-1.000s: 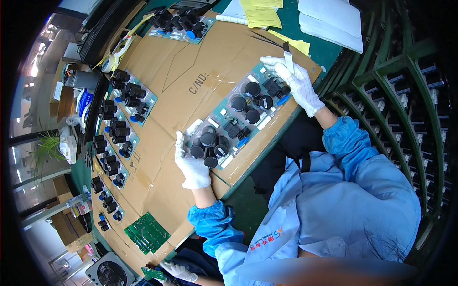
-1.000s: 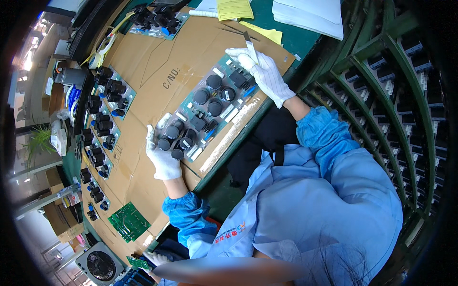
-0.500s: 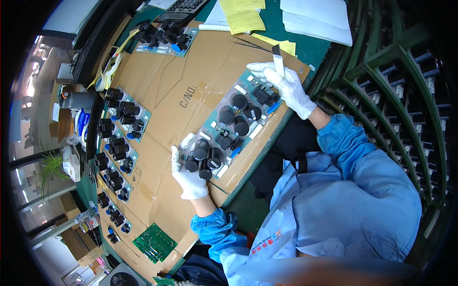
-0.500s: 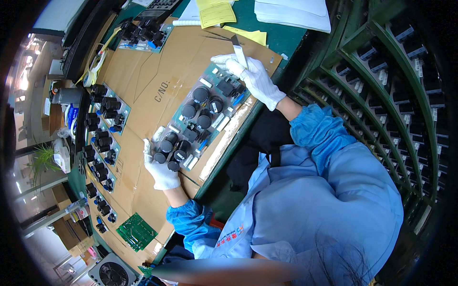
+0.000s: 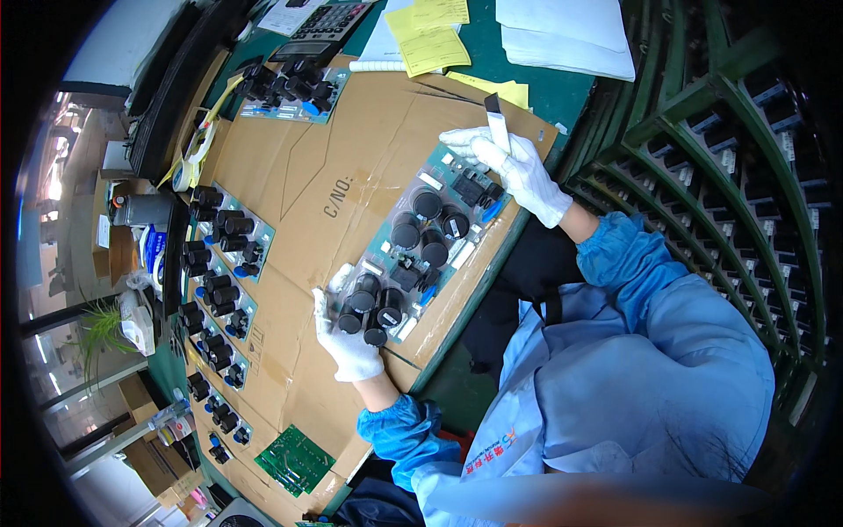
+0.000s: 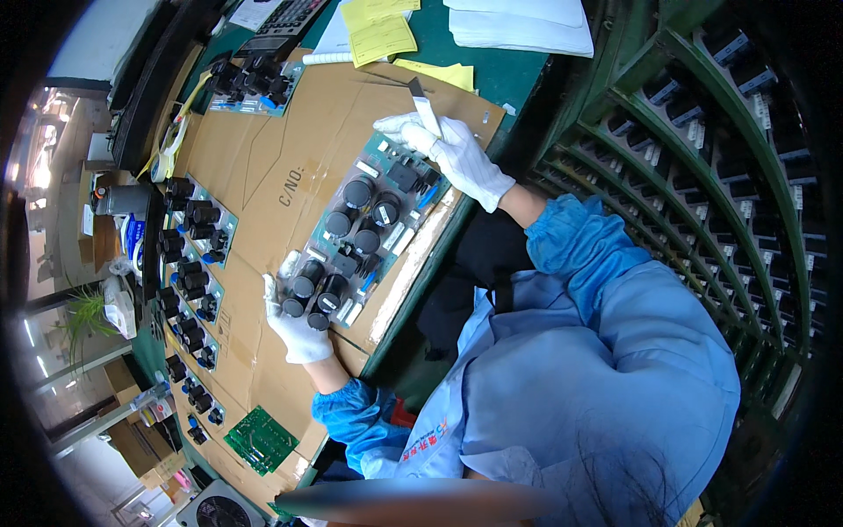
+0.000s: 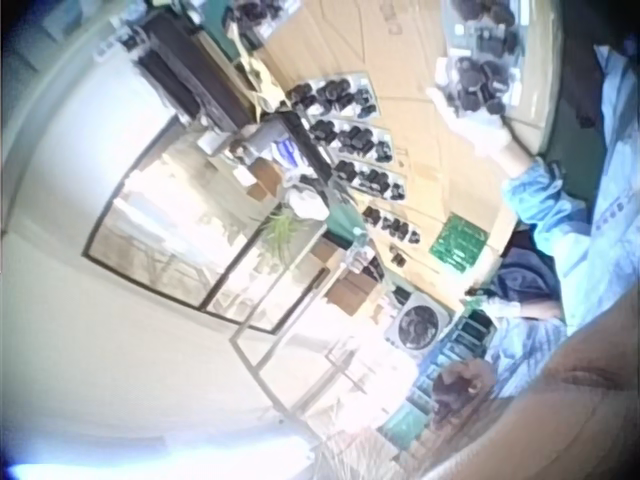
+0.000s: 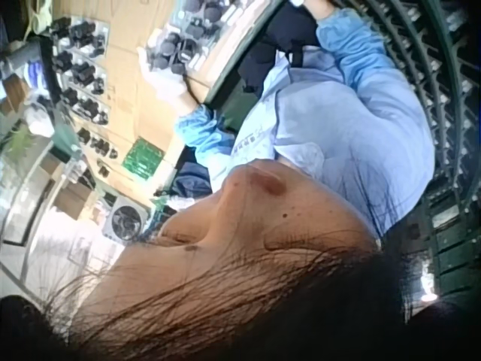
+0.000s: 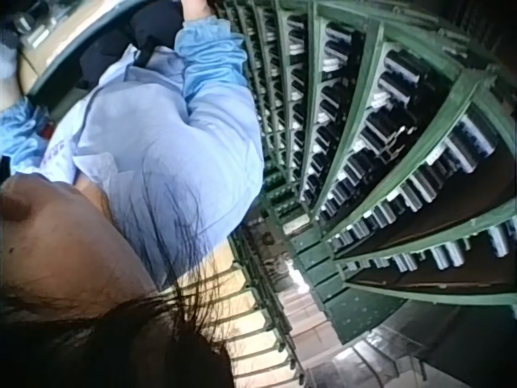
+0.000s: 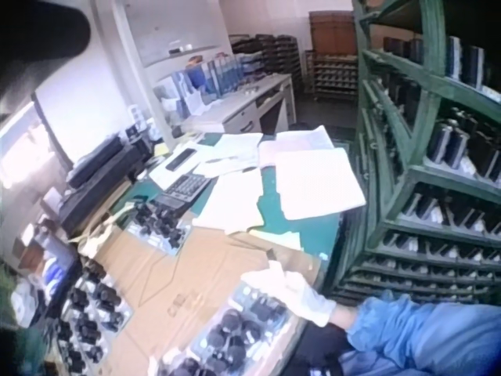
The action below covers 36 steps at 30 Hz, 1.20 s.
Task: The person picks up a circuit board, turns it over, and scrapes the back with a handheld blade. They turn the board back over, scrape the front, and then place it onto a storage rack.
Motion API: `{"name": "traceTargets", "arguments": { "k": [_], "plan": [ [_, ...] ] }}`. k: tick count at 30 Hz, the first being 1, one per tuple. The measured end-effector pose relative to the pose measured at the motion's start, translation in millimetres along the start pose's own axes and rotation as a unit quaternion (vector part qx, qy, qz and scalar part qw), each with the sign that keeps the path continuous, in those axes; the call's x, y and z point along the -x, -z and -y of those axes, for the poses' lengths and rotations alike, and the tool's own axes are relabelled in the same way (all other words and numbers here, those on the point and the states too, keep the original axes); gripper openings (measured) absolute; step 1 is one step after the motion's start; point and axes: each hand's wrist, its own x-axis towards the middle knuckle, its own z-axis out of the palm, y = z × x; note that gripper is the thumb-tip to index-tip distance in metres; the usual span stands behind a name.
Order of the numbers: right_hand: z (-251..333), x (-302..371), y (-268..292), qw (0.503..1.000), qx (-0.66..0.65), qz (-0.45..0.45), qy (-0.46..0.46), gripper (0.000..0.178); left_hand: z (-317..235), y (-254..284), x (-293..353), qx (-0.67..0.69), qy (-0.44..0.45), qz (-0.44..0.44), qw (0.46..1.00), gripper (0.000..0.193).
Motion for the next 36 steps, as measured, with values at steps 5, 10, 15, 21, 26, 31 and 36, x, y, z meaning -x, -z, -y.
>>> {"name": "traceTargets", "arguments": {
  "k": [5, 10, 15, 21, 26, 31, 36],
  "plan": [
    [-24, -4, 7, 0.997, 0.071, -0.009, 0.041, 0.042, 0, -5, 2, -0.014, -0.011, -0.009, 1.000, 0.053],
    [-21, -3, 4, 0.996, 0.048, -0.015, 0.076, 0.040, 0, 0, 0, 0.016, 0.002, 0.006, 1.000, 0.052],
    [-31, -4, 10, 0.994, 0.078, -0.020, 0.071, 0.041, -2, -7, 2, 0.010, 0.001, 0.009, 1.000, 0.052],
    [-22, -3, 4, 0.997, 0.041, -0.005, 0.066, 0.041, -3, -8, 3, 0.029, 0.007, 0.001, 1.000, 0.052],
    [-4, 0, 1, 0.999, 0.041, -0.009, 0.030, 0.040, -3, -7, 1, 0.027, 0.008, 0.014, 1.000, 0.055],
    [-9, 0, 0, 0.999, 0.038, -0.024, 0.029, 0.038, -4, -7, 2, 0.043, 0.014, 0.012, 0.999, 0.056],
    [-10, 0, 0, 0.998, 0.039, -0.033, 0.026, 0.038, -4, -4, 0, 0.045, 0.021, 0.020, 0.999, 0.057]
  ]
}}
